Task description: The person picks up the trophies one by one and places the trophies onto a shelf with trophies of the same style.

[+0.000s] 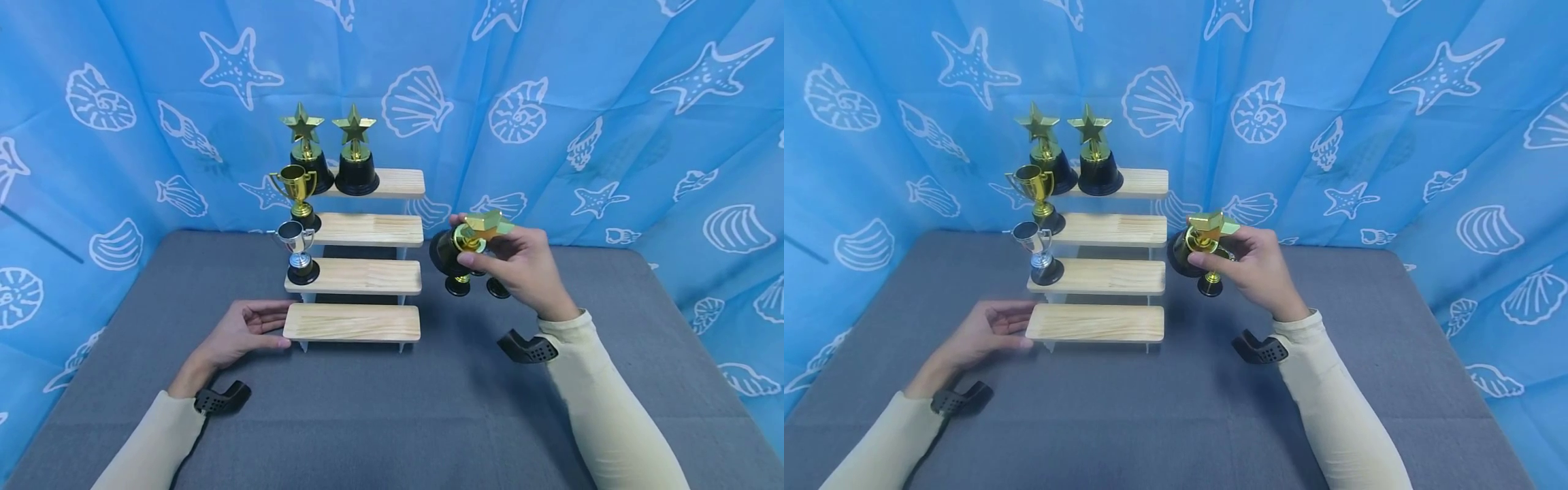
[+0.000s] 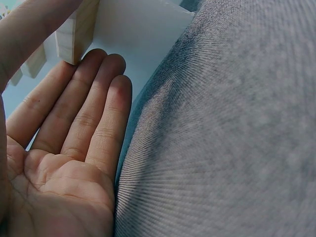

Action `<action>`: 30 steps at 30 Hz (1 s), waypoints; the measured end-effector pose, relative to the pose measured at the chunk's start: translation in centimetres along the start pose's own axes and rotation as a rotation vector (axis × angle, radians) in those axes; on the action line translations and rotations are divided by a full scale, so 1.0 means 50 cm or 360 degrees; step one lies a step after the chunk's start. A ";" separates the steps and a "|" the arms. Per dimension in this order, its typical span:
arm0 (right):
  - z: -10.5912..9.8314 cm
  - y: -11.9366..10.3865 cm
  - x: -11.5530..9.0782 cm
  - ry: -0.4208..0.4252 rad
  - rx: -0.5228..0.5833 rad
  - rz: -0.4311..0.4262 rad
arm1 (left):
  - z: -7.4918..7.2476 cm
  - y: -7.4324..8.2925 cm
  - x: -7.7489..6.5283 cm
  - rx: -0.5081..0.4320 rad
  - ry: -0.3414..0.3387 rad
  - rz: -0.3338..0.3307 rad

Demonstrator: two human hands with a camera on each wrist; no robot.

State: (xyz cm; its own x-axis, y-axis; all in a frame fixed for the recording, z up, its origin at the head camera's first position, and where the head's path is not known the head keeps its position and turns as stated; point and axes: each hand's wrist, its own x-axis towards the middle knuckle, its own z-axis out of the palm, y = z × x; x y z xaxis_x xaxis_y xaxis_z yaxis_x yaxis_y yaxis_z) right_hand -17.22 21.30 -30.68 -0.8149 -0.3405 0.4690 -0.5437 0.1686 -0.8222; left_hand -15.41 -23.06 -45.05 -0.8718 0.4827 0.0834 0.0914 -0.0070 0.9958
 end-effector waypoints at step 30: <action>0.057 0.015 0.131 -0.0008 -0.0038 -0.0131 | -0.004 -0.004 0.001 0.0025 0.0008 0.0005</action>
State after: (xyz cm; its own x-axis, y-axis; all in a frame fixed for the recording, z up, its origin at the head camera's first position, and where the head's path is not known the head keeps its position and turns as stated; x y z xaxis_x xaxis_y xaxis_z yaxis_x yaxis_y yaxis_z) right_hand -22.37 16.58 -29.14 -0.7662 -0.3588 0.5331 -0.6136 0.1621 -0.7728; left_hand -15.57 -23.19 -45.24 -0.8738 0.4785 0.0867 0.1018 0.0055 0.9948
